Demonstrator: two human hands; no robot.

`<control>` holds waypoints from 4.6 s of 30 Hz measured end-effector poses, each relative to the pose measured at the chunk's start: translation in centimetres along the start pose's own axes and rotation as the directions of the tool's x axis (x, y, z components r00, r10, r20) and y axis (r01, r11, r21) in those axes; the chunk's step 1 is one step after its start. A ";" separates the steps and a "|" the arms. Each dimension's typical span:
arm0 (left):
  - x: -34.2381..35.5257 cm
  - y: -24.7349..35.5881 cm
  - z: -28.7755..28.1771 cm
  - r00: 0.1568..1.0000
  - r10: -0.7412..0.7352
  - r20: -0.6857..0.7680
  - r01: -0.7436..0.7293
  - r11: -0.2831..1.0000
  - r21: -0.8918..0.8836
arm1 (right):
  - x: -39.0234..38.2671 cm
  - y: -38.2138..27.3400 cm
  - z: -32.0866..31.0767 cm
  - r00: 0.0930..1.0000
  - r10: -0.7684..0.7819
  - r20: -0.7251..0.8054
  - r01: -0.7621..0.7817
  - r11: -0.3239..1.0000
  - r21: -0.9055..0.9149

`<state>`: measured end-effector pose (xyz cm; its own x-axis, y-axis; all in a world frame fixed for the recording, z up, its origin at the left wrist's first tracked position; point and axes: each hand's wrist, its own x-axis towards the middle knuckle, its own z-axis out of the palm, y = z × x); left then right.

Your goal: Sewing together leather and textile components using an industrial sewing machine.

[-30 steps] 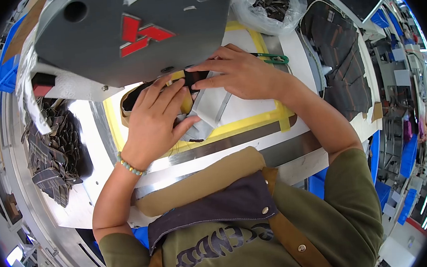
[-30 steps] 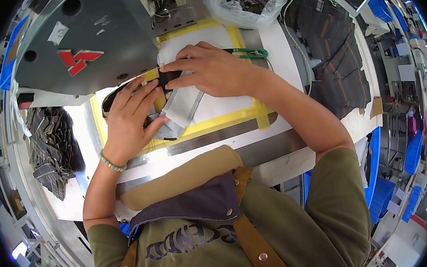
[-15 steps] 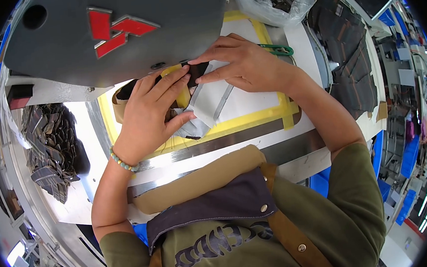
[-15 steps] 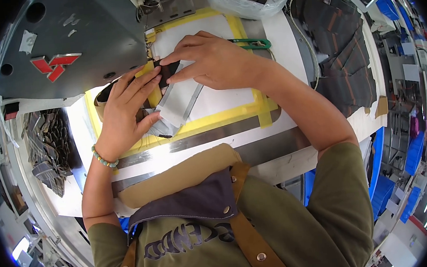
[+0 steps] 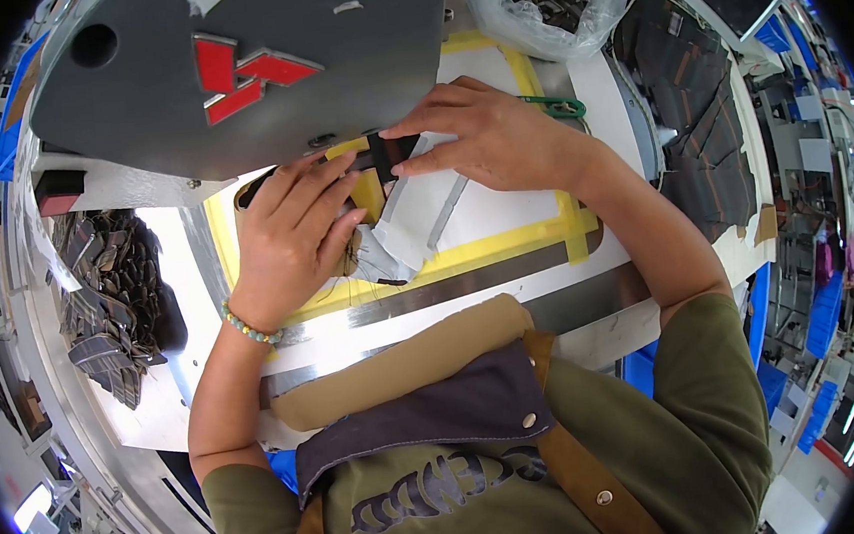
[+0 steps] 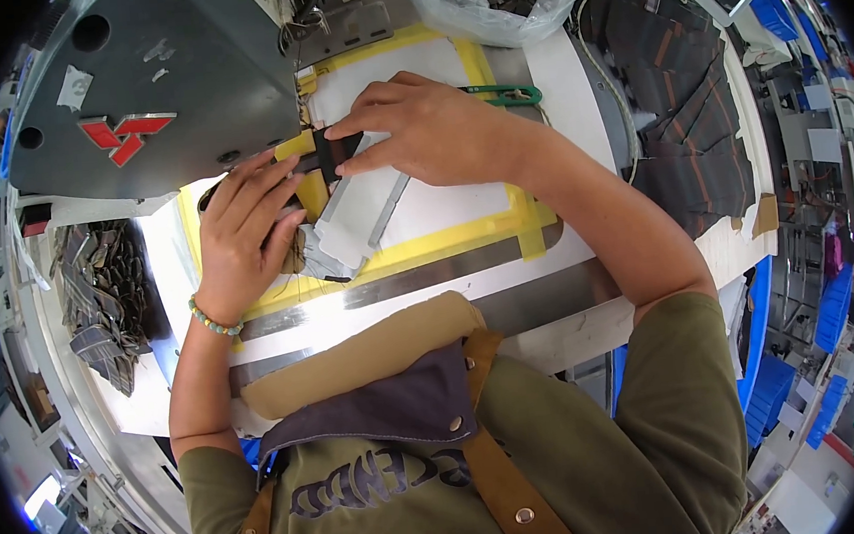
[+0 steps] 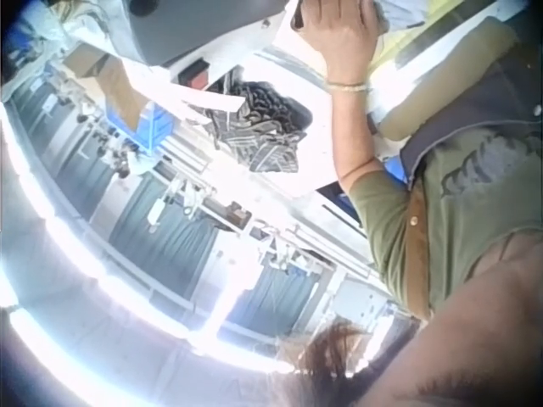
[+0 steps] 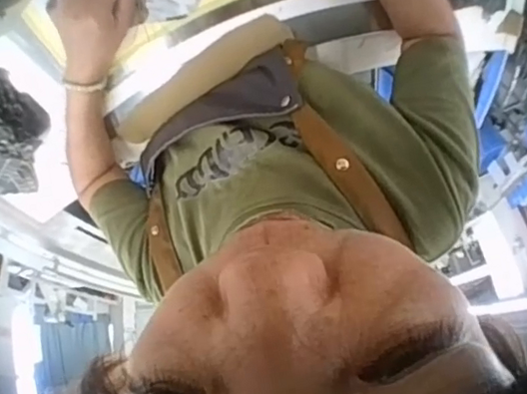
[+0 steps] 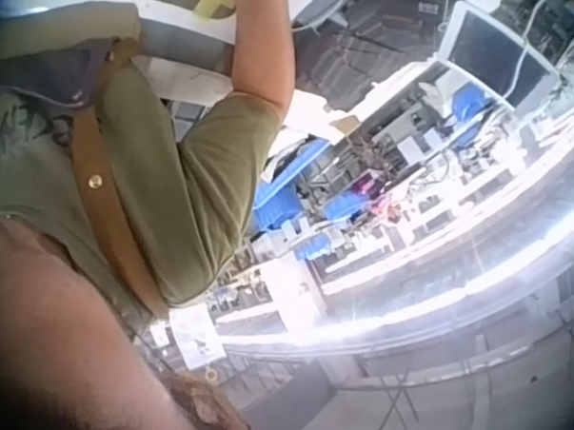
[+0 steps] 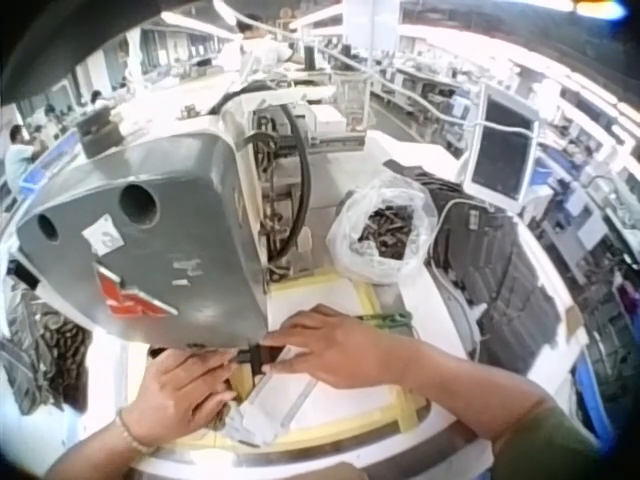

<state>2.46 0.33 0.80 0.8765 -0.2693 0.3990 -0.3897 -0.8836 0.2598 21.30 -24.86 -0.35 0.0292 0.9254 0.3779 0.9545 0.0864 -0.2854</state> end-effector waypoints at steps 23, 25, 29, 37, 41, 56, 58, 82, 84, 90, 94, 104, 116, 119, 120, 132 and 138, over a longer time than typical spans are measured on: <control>0.8 1.4 0.6 0.982 0.008 0.187 -0.022 0.997 0.074 | 0.1 -0.9 -0.3 0.999 0.028 -0.015 -0.030 0.994 -0.106; 0.3 1.0 0.7 0.994 0.018 0.109 -0.021 0.999 0.025 | 0.2 -0.7 -0.2 1.000 0.015 -0.024 -0.017 0.994 -0.105; -0.2 0.4 0.0 0.999 -0.006 0.041 -0.001 0.987 0.158 | 0.3 -0.7 -0.5 1.000 0.007 -0.023 -0.010 0.993 -0.118; 0.4 0.9 -1.0 0.989 -0.044 0.138 0.025 0.990 0.138 | 0.2 -0.4 -0.4 1.000 0.008 -0.027 -0.011 0.995 -0.095; 0.5 0.6 -1.1 0.987 -0.057 0.149 0.038 0.991 0.124 | 0.7 0.1 -0.7 0.999 -0.015 -0.032 0.012 0.995 -0.098; 2.1 -1.1 -0.6 0.992 -0.076 0.102 0.057 0.982 0.181 | 1.7 2.1 -0.3 1.000 -0.006 -0.012 0.004 0.979 -0.204; 2.3 -1.6 -0.3 0.963 -0.196 0.184 0.171 0.975 0.142 | 1.8 2.3 -0.2 1.000 0.003 -0.025 -0.008 0.973 -0.231; 0.6 0.5 -1.6 0.970 -0.197 0.145 0.190 0.980 0.062 | 2.0 -0.3 0.0 0.995 -0.048 -0.085 0.034 0.987 -0.158; 0.0 1.1 -1.2 0.978 -0.179 0.106 0.177 0.984 0.032 | 1.6 -0.7 -0.5 0.998 -0.059 -0.027 0.055 0.988 -0.141; -0.1 2.1 -1.9 0.945 -0.316 0.088 0.327 0.896 -0.299 | 0.6 -1.9 -2.8 0.978 0.057 0.198 -0.021 0.984 -0.179; 0.0 1.2 -1.7 0.853 -0.413 0.318 0.520 0.631 -0.576 | 1.3 -4.4 -1.9 0.990 0.043 0.136 0.017 0.910 -0.414; 2.2 1.1 0.3 0.690 -0.624 0.366 0.677 0.378 -0.632 | 0.7 -3.7 2.9 0.995 -0.029 -0.092 0.000 0.953 -0.304; 2.5 2.0 1.7 0.703 -0.686 0.187 0.669 0.550 -0.500 | 0.6 -3.7 -0.2 0.981 0.116 -0.155 -0.163 0.927 -0.338; 2.9 1.6 1.6 0.700 -0.672 0.242 0.684 0.534 -0.497 | 0.5 -3.6 1.1 0.990 -0.034 -0.134 0.008 0.982 -0.190; 3.0 1.6 1.4 0.699 -0.673 0.243 0.686 0.533 -0.496 | 0.4 -3.6 1.3 0.990 -0.034 -0.135 0.008 0.982 -0.188; 3.2 1.3 4.0 0.863 -0.500 -0.075 0.482 0.859 -0.174 | -0.2 -3.9 1.7 0.995 0.074 -0.068 -0.083 0.985 -0.151; 3.1 1.1 3.8 0.866 -0.495 -0.070 0.481 0.863 -0.153 | -0.4 -4.0 1.8 0.994 0.033 -0.102 -0.054 0.977 -0.208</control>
<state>5.80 -2.89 -1.03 0.9322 0.2308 0.2787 0.0418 -0.8338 0.5505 16.90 -24.88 -0.89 0.0911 0.8854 0.4559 0.9923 -0.0423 -0.1162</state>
